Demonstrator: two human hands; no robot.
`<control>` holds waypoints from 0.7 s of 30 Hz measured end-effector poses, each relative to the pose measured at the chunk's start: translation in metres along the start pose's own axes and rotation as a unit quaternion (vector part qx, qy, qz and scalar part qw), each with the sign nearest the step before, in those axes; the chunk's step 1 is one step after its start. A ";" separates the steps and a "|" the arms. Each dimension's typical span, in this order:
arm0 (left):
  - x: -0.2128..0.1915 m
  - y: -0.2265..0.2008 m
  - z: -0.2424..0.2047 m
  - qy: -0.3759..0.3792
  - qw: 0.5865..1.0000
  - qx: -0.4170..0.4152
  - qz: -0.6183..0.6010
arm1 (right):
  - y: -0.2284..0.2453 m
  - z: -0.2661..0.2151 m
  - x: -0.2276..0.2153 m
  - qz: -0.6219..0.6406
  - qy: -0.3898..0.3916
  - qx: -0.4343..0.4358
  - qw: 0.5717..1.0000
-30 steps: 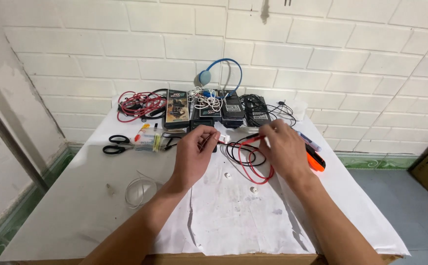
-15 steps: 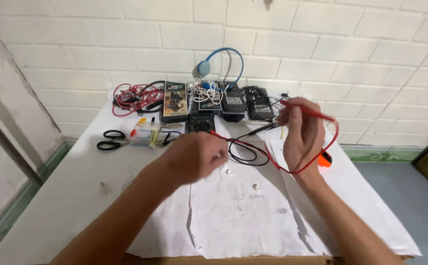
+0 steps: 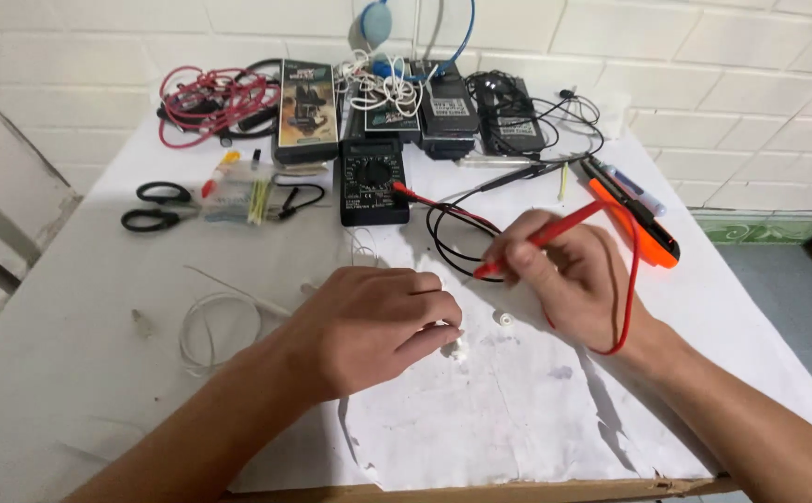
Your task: The person sits at a workbench and connects wires to small white plastic components, twisting and seating the wire ends by hand. They then touch multimeter probe tips to the components to test the connections and continue handling the wired parts.
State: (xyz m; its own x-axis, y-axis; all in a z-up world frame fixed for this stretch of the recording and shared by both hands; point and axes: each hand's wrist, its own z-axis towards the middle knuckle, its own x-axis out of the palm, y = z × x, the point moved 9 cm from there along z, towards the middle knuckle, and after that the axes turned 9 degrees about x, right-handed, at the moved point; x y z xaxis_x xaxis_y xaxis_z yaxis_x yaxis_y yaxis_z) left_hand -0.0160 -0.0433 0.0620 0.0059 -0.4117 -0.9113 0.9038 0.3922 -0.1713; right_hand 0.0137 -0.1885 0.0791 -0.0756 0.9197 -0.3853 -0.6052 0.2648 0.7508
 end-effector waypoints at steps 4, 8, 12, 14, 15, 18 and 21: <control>0.002 -0.003 -0.005 -0.048 0.998 0.006 -0.034 | -0.003 -0.007 0.004 0.047 0.006 -0.010 0.999; -0.011 -0.015 -0.007 -0.162 0.983 0.079 -0.031 | 0.006 -0.009 0.000 0.047 -0.008 -0.041 0.998; -0.012 -0.024 -0.003 -0.171 0.978 0.111 -0.038 | -0.002 -0.010 -0.004 0.085 -0.034 -0.051 0.994; -0.010 -0.024 -0.004 -0.169 0.978 0.110 -0.048 | -0.001 -0.010 -0.003 0.080 -0.014 -0.044 0.996; -0.008 -0.023 -0.005 -0.168 0.978 0.107 -0.059 | -0.001 -0.010 0.000 0.074 0.007 -0.038 0.997; -0.003 -0.020 -0.007 -0.159 0.979 0.100 -0.083 | 0.010 -0.010 0.001 0.063 0.028 -0.047 0.997; -0.002 -0.022 -0.006 -0.145 0.981 0.107 -0.075 | 0.028 -0.009 0.008 0.051 0.065 -0.059 0.995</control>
State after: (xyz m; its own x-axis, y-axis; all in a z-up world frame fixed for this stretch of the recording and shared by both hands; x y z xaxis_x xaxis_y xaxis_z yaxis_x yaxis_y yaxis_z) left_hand -0.0378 -0.0464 0.0653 -0.0401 -0.6798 -0.7323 0.9727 0.1410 -0.1842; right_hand -0.0107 -0.1761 0.0919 -0.2391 0.8923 -0.3830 -0.6775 0.1293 0.7241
